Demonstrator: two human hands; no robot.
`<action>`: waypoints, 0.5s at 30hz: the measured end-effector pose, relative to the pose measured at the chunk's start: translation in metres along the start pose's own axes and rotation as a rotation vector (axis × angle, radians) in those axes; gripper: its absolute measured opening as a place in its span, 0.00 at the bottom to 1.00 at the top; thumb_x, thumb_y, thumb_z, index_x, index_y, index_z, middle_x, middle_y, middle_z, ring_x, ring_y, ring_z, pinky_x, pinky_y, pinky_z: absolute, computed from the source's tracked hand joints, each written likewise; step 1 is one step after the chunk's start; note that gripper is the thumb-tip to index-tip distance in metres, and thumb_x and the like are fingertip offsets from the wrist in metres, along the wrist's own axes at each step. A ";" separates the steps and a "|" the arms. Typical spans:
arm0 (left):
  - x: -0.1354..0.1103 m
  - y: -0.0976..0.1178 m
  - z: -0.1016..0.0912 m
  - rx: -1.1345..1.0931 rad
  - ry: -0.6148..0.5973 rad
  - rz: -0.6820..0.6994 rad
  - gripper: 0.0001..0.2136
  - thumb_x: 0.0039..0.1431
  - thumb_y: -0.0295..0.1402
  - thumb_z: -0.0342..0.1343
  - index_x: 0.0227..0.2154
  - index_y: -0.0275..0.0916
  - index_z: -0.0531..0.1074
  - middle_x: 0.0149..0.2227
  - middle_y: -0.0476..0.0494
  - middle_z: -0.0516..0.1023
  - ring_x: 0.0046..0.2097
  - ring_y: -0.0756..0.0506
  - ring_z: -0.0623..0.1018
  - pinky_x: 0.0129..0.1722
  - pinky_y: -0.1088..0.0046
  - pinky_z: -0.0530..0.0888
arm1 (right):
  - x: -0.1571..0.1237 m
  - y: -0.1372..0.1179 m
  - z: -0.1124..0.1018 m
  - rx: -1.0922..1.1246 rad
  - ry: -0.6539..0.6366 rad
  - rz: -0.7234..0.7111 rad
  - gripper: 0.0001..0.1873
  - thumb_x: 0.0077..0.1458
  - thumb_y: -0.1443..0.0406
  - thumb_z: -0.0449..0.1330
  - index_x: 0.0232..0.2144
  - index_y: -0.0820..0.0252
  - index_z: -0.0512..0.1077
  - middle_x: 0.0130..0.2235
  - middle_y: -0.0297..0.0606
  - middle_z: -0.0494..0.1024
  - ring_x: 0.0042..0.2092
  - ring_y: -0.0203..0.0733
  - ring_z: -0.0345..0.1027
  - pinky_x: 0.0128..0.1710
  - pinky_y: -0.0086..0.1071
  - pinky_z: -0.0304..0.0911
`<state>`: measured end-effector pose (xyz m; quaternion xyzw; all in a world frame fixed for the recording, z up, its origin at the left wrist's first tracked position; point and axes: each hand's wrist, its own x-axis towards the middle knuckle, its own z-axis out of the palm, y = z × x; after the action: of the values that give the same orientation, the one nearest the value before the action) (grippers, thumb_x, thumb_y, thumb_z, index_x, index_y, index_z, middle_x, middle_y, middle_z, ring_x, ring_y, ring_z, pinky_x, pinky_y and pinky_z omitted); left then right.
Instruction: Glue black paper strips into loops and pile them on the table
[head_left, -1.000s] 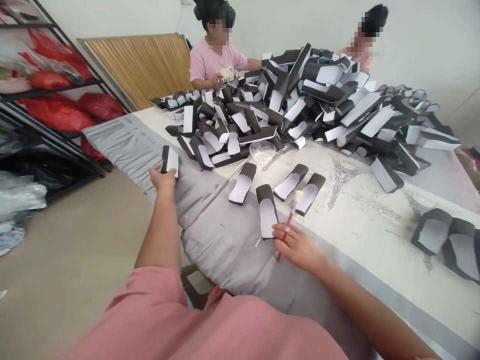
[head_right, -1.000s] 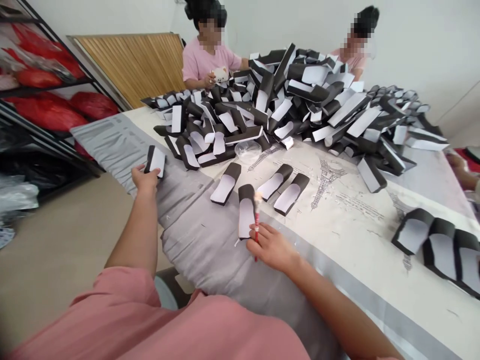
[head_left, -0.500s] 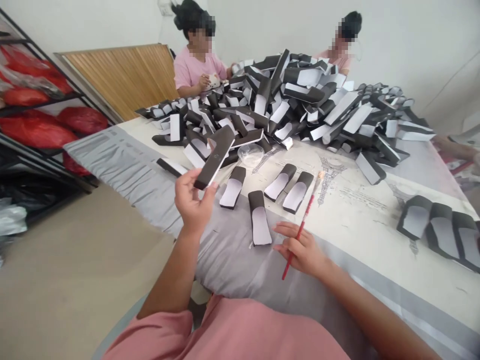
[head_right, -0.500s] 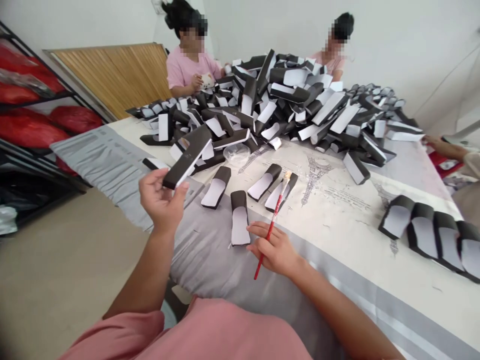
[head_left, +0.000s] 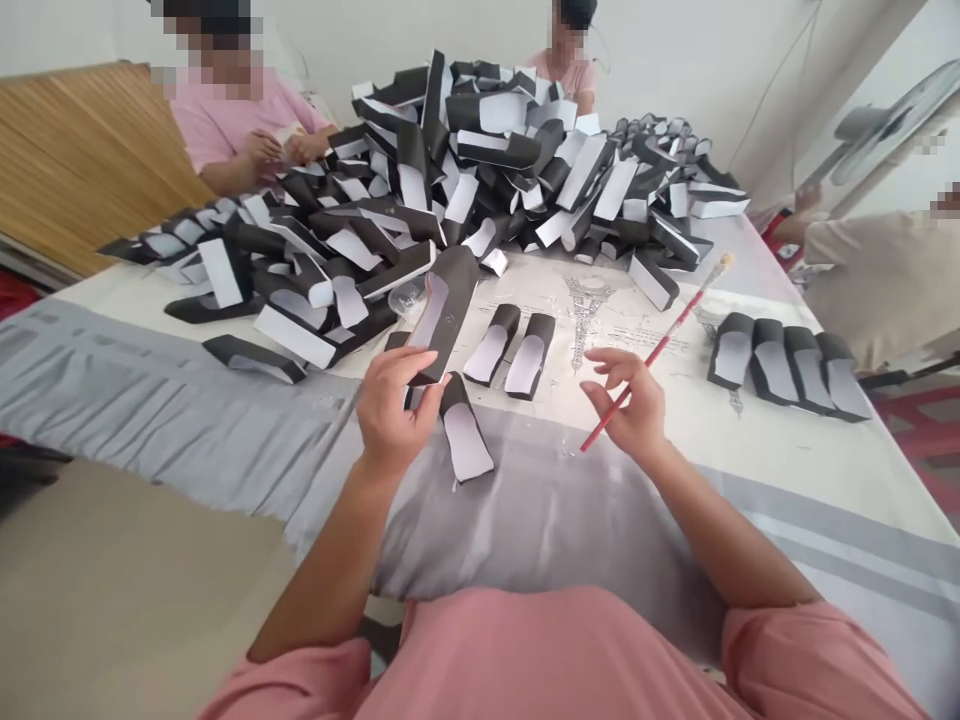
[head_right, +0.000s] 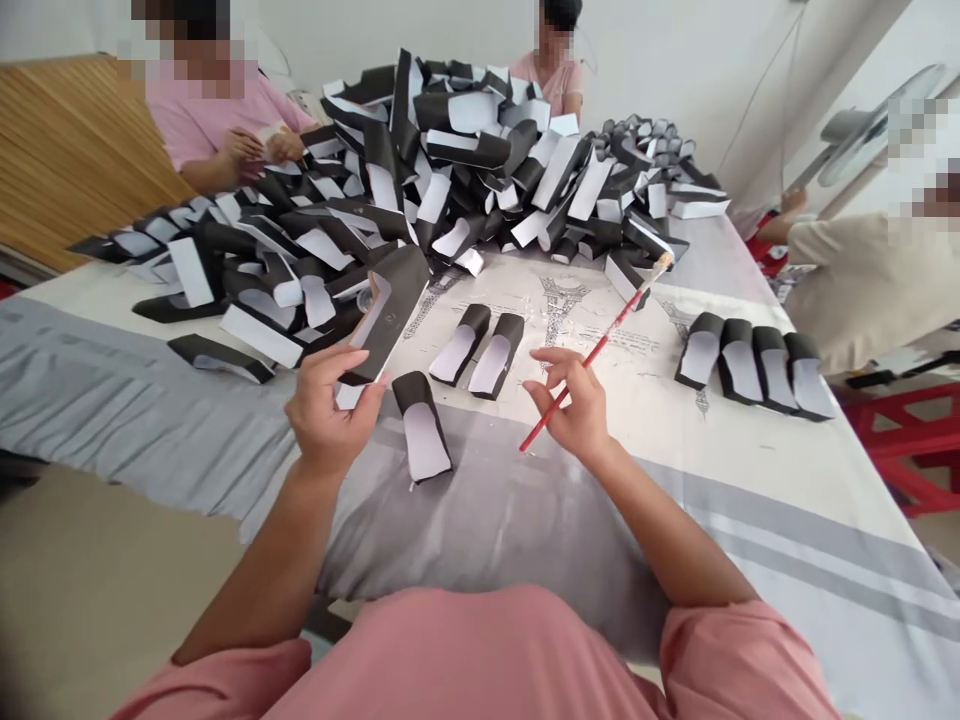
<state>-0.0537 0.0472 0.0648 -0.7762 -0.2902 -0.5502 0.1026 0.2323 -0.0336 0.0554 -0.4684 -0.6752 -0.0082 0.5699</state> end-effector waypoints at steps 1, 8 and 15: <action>-0.002 -0.001 0.002 0.021 -0.024 0.005 0.15 0.60 0.27 0.60 0.49 0.41 0.70 0.42 0.42 0.80 0.48 0.42 0.80 0.48 0.63 0.77 | 0.001 0.006 -0.001 -0.013 0.013 0.038 0.12 0.59 0.64 0.63 0.31 0.53 0.61 0.47 0.41 0.80 0.47 0.45 0.76 0.40 0.43 0.76; -0.031 -0.029 -0.004 0.120 -0.294 -0.076 0.13 0.64 0.28 0.52 0.50 0.40 0.73 0.43 0.39 0.81 0.52 0.40 0.78 0.56 0.57 0.72 | -0.018 0.051 0.011 -0.145 -0.093 0.190 0.13 0.59 0.61 0.62 0.29 0.53 0.60 0.46 0.41 0.81 0.46 0.48 0.75 0.42 0.45 0.72; -0.034 -0.051 0.015 0.139 -0.469 -0.064 0.14 0.66 0.28 0.48 0.49 0.40 0.74 0.43 0.39 0.81 0.52 0.39 0.77 0.57 0.57 0.71 | -0.039 0.061 0.036 -0.128 -0.281 0.154 0.11 0.60 0.62 0.60 0.29 0.52 0.60 0.48 0.42 0.80 0.49 0.47 0.74 0.45 0.43 0.72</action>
<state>-0.0786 0.0840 0.0199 -0.8643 -0.3675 -0.3367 0.0679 0.2411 -0.0040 -0.0191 -0.5504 -0.7086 0.0581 0.4378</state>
